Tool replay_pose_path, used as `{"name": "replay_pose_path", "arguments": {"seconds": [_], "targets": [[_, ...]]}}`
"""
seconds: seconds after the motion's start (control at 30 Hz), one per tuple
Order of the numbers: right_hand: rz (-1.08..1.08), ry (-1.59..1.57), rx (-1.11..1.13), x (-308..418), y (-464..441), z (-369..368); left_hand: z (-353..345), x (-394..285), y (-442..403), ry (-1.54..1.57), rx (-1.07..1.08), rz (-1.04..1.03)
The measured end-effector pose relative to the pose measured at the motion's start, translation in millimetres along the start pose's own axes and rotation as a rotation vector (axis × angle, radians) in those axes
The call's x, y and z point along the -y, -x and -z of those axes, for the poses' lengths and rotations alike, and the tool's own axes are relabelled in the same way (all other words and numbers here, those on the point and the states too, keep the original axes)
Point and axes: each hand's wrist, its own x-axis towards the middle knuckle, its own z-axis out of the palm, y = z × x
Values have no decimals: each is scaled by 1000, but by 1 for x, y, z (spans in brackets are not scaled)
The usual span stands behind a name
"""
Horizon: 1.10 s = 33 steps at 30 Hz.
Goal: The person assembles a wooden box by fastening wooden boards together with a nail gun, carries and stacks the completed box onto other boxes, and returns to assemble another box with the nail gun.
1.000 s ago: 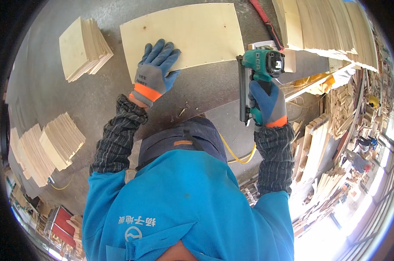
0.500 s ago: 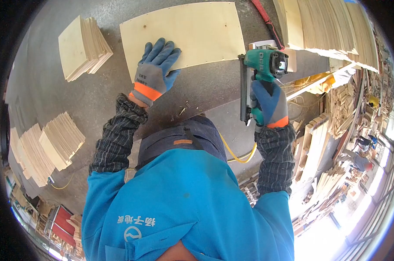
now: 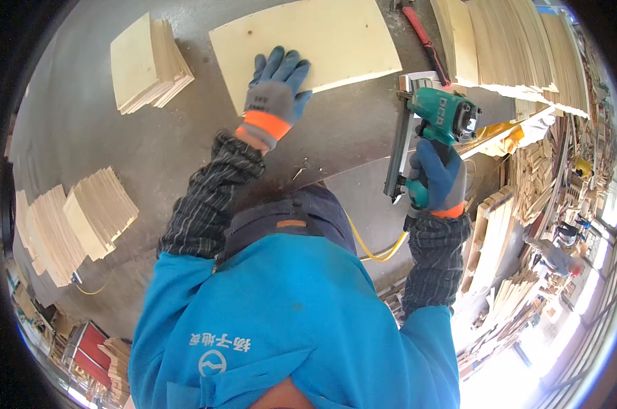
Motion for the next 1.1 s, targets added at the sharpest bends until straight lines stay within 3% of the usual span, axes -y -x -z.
{"name": "replay_pose_path", "arguments": {"seconds": [0.1, 0.2, 0.33, 0.37, 0.57, 1.1], "targets": [[7, -14, 82, 3, 8, -16, 1, 4, -2, 38, 68, 17], [27, -15, 154, 10, 18, -40, 42, 26, 26, 9, 21, 1], [84, 54, 280, 6, 18, -68, 42, 58, 59, 36, -37, 48], [-5, -22, 263, 11, 19, -80, 39, 61, 63, 61, -79, 38], [-35, 95, 340, 24, 15, -114, 19, 69, 62, 255, -267, 24], [-37, 174, 359, 19, 8, -139, 15, 71, 63, 324, -306, 36]]}}
